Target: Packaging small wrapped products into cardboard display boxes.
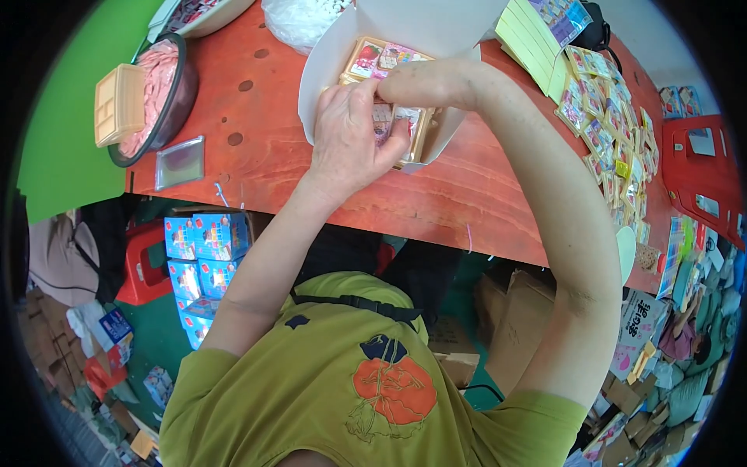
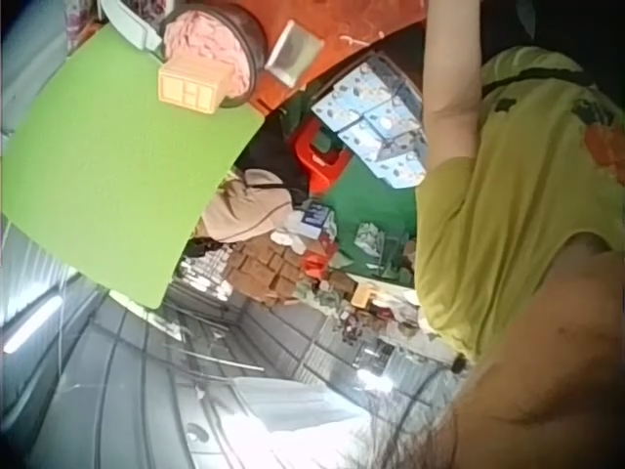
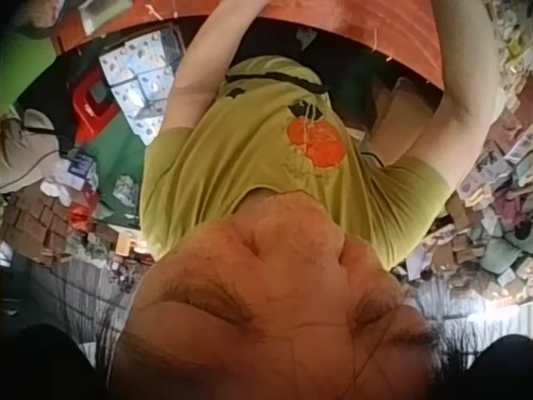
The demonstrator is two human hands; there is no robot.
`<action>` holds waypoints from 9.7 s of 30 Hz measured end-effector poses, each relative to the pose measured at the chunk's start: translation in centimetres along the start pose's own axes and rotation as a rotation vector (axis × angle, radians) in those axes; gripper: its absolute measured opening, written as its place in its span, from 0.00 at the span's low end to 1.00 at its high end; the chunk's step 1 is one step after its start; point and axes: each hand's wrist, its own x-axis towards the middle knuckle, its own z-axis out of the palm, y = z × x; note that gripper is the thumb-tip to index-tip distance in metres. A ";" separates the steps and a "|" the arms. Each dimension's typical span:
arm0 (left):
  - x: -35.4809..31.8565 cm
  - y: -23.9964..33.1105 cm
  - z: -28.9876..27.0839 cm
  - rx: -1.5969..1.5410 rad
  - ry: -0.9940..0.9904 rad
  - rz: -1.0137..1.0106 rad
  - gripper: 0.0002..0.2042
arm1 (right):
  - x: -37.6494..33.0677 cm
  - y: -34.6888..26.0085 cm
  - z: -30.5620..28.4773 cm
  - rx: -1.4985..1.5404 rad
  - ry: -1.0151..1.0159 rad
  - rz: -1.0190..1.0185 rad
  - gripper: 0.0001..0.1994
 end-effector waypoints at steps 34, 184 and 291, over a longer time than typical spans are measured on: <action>-0.2 -1.7 -0.6 0.123 -0.188 0.047 0.14 | -6.5 -7.9 3.8 0.379 0.470 0.266 0.07; -11.0 3.8 -10.0 -0.093 -0.016 -0.198 0.20 | -0.6 -9.0 7.4 0.863 0.307 0.382 0.20; -10.3 2.1 -4.7 0.101 -0.396 0.170 0.25 | -3.9 -5.6 8.7 0.128 0.279 0.305 0.10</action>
